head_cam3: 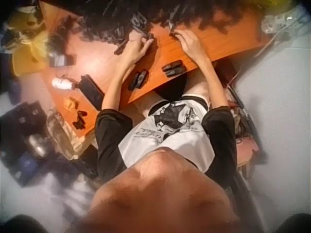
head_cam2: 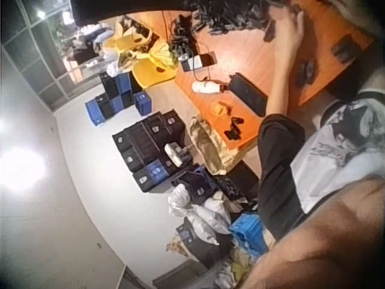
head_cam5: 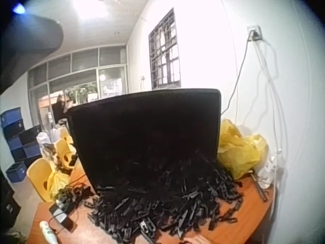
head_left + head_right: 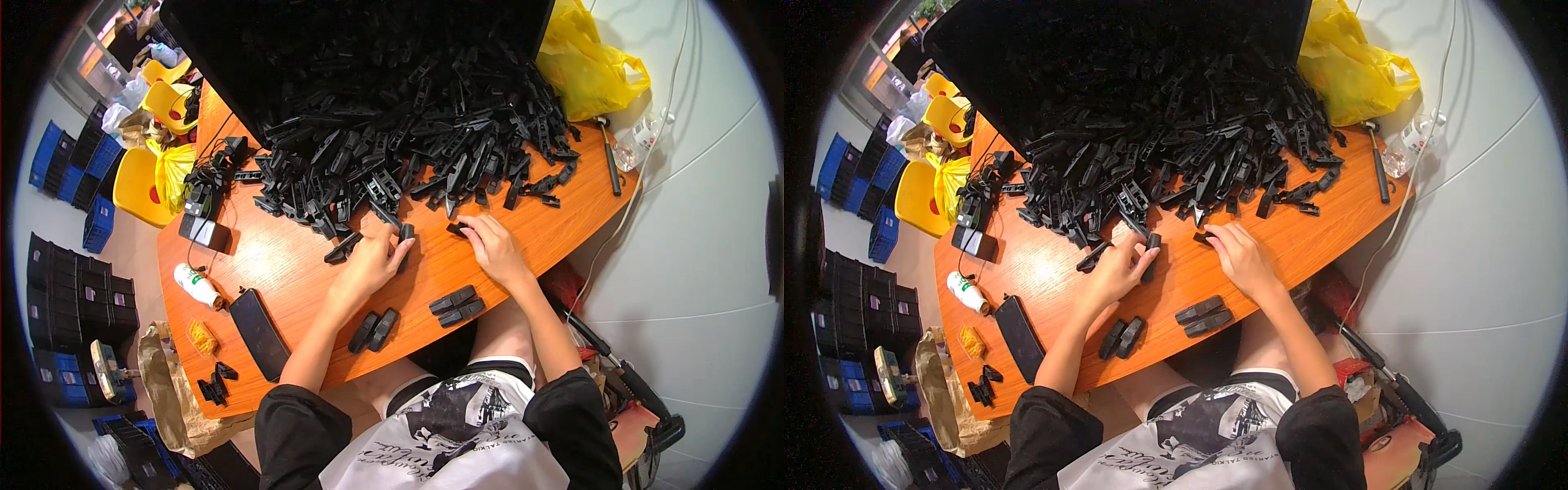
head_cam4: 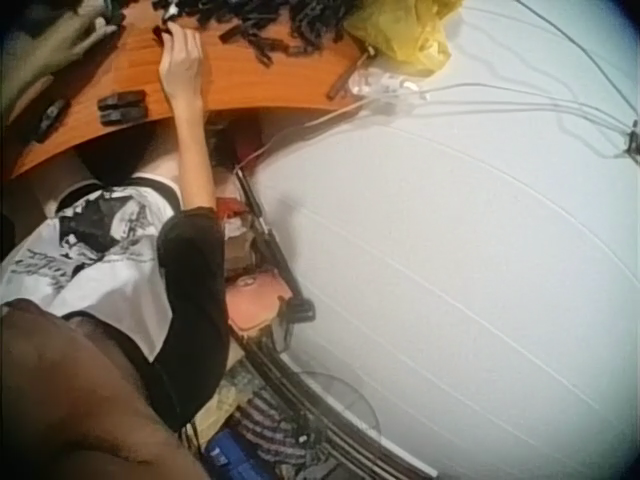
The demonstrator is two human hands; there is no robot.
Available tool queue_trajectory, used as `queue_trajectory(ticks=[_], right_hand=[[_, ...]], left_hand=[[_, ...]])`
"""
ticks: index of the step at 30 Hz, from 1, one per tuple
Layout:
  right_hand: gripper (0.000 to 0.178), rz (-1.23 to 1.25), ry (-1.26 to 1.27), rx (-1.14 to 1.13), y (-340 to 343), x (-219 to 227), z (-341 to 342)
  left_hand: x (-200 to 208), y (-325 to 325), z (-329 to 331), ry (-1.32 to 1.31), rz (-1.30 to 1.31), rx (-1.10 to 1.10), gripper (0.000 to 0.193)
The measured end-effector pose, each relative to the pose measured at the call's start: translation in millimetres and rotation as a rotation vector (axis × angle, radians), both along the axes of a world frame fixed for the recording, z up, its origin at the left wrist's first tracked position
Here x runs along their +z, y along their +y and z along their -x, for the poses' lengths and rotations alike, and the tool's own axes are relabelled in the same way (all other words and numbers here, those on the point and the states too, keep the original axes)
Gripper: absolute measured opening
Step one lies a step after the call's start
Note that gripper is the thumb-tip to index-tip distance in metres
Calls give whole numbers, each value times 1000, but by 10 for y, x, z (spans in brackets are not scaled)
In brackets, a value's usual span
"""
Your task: The person assembles plastic components by picking individual parts from a pile on the desk, fitting them together by hand, and stacking the completed units on the table.
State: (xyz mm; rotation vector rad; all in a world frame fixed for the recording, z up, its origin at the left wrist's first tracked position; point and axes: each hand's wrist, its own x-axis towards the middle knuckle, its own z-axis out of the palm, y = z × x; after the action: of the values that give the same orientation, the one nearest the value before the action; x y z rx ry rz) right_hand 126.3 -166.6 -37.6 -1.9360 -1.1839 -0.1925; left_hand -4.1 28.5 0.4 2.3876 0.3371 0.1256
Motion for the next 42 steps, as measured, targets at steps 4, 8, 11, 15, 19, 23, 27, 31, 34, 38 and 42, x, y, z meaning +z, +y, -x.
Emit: queue_trajectory(ticks=[4,8,11,15,19,23,27,31,34,38,42], right_hand=[[14,24,130,22,-37,12,-9],[14,-42,161,-27,1,-26,-44],[17,-17,262,-67,34,73,29],[24,12,216,-44,18,1,47],[25,5,120,-9,41,-1,93],[30,-5,322,88,105,114,256],[27,-7,376,115,162,86,260],[25,-52,263,153,187,17,236],[24,-11,137,157,188,44,216],[24,-2,78,190,207,54,167],[25,-9,76,198,218,42,167]], left_hand=[[73,-114,34,155,306,208,32],[-78,-43,107,121,-106,186,28],[37,8,162,137,-360,157,22],[146,114,188,-88,-320,101,11],[151,240,156,-187,-410,-172,19],[-1,192,99,-130,-304,-105,20],[-98,110,63,-148,-155,-97,22],[-86,115,51,-138,-128,-104,25],[-61,142,54,-127,-132,-114,25],[-62,154,55,-150,-132,-136,25],[-52,148,57,-147,-117,-125,26]])
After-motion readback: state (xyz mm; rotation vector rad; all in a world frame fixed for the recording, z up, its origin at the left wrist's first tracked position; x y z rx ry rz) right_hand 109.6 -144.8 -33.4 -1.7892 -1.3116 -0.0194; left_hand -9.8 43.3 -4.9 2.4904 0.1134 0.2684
